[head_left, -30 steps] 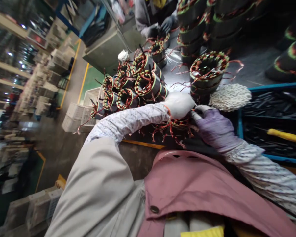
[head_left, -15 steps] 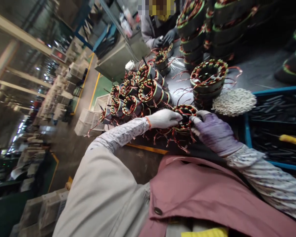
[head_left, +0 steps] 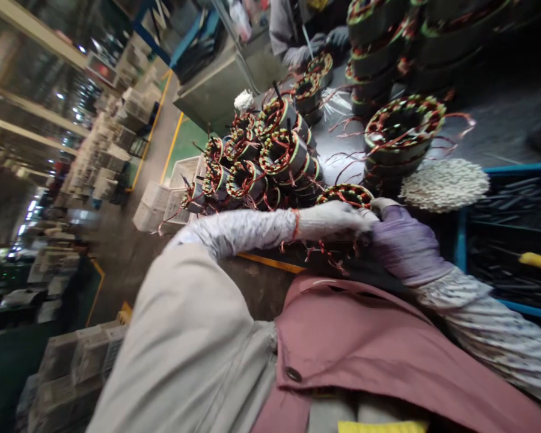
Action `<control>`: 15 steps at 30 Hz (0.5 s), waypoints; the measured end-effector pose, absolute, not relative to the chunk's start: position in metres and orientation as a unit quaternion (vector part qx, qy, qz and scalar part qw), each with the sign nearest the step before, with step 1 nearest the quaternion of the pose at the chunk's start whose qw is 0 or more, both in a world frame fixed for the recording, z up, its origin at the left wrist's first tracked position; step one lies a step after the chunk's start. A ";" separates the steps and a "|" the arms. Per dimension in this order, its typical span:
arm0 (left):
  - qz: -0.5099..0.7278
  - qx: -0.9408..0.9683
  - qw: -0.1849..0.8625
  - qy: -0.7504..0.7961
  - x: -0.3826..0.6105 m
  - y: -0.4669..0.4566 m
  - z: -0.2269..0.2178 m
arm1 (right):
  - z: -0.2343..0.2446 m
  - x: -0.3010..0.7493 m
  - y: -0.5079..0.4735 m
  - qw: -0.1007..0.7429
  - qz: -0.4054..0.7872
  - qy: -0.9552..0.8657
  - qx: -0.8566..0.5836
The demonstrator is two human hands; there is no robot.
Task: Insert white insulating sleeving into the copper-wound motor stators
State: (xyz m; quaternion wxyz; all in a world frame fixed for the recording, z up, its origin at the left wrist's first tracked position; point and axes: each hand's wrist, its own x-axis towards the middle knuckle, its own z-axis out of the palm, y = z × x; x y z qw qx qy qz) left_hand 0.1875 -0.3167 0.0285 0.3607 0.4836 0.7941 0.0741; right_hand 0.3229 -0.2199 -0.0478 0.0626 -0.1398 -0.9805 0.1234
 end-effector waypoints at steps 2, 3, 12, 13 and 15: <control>0.173 0.477 0.333 0.795 0.189 -0.333 0.040 | -0.059 0.330 -0.213 0.109 0.172 -0.971 -0.123; 0.207 0.482 0.313 0.792 0.187 -0.341 0.043 | -0.066 0.332 -0.208 0.153 0.204 -0.962 -0.104; 0.014 0.618 0.203 0.759 0.191 -0.341 -0.044 | -0.033 0.236 -0.213 0.088 0.451 -0.886 -0.063; 0.030 0.622 0.211 0.754 0.191 -0.337 -0.049 | -0.025 0.227 -0.216 0.056 0.445 -0.892 -0.054; 0.071 0.628 0.232 0.739 0.185 -0.336 -0.047 | -0.017 0.226 -0.215 0.108 0.465 -0.875 -0.078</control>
